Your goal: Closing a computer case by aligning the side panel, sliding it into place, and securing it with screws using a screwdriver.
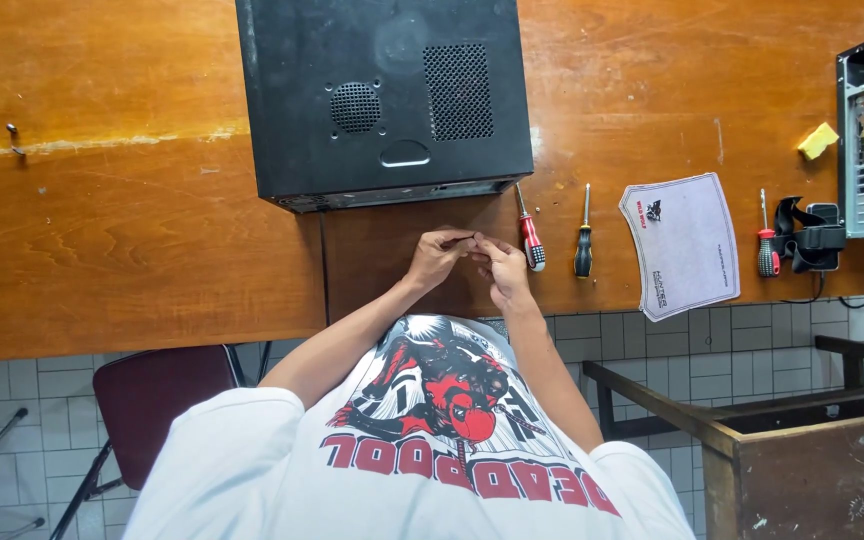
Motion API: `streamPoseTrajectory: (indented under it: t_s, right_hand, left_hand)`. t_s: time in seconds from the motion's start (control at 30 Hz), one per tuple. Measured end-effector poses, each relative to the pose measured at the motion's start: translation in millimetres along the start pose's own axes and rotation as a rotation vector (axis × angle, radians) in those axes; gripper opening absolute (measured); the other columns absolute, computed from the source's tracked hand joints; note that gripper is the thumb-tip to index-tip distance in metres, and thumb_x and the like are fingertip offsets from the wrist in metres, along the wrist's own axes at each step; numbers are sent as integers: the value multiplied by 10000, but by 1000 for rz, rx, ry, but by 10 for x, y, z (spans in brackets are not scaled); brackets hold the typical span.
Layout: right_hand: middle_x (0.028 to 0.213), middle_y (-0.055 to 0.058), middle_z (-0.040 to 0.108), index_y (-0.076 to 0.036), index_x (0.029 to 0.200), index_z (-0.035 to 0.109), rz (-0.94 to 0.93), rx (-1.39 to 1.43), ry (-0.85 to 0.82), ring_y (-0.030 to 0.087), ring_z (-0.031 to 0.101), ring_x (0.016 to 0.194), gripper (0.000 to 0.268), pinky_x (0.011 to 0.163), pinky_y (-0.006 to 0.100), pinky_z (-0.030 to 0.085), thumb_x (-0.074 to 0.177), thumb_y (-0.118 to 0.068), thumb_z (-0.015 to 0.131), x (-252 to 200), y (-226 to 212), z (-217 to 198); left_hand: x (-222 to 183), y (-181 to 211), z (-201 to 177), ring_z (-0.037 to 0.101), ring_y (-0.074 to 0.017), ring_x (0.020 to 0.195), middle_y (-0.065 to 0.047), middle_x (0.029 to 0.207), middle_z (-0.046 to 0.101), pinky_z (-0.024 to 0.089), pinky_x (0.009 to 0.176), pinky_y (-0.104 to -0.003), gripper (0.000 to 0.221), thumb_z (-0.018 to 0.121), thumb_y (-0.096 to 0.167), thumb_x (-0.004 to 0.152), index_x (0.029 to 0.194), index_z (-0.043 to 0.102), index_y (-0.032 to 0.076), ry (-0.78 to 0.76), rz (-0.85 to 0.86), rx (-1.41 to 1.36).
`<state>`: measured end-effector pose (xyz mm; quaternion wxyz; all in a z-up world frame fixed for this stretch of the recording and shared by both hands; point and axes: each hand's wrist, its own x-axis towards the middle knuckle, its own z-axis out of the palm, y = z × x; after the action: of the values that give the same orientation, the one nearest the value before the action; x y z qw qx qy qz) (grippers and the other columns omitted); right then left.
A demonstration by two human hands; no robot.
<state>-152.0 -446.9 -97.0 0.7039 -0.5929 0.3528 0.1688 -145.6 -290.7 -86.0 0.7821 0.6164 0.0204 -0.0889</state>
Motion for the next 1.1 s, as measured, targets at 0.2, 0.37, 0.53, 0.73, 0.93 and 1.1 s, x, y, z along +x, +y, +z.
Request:
streamPoseTrajectory:
  t_s: [0.2, 0.37, 0.53, 0.73, 0.93, 1.1]
  right_hand:
    - [837, 8, 771, -320, 949, 807, -494, -618, 299, 154, 740, 793, 91, 628, 281, 534, 896, -393, 820, -154, -273, -223]
    - [1110, 97, 623, -186, 1229, 676, -817, -1009, 451, 354, 634, 1046, 523, 852, 527, 555, 787, -403, 850, 636, 281, -1014]
    - [1065, 162, 517, -72, 1239, 594, -828, -879, 214, 421, 603, 1018, 394, 881, 484, 514, 943, -295, 726, 588, 476, -1204]
    - [1094, 191, 520, -78, 1332, 590, -704, -816, -7, 440, 591, 1013, 440, 871, 462, 491, 1013, -379, 627, -405, 139, -1101]
    - [1093, 127, 534, -118, 1312, 618, -780, -817, -49, 339, 602, 992, 418, 873, 417, 473, 990, -381, 659, -689, -64, -1155]
    - [1115, 118, 547, -108, 1313, 630, -846, -875, 3, 322, 607, 994, 412, 860, 415, 475, 963, -316, 695, -662, -158, -1244]
  left_hand:
    - [109, -320, -96, 742, -193, 836, -158, 909, 735, 645, 768, -291, 180, 750, 50, 930, 1103, 770, 2, 25, -84, -18]
    - [261, -257, -63, 764, -240, 903, -187, 980, 739, 646, 846, -329, 267, 757, 60, 932, 1166, 697, -54, 59, -255, -175]
    - [427, -263, -38, 764, -247, 955, -183, 1031, 745, 635, 900, -346, 334, 757, 110, 927, 1202, 656, -50, 75, -353, -225]
    - [603, -488, -35, 723, -334, 1090, -258, 1149, 710, 585, 991, -423, 318, 708, 74, 968, 1241, 640, -74, 25, -424, -203]
    - [580, -150, 154, 761, -291, 967, -212, 1033, 728, 627, 923, -420, 298, 724, 96, 957, 1181, 640, -81, -110, -389, -288]
    - [657, -100, 219, 767, -261, 926, -190, 999, 737, 633, 925, -428, 303, 760, 117, 938, 1159, 655, -62, -163, -389, -317]
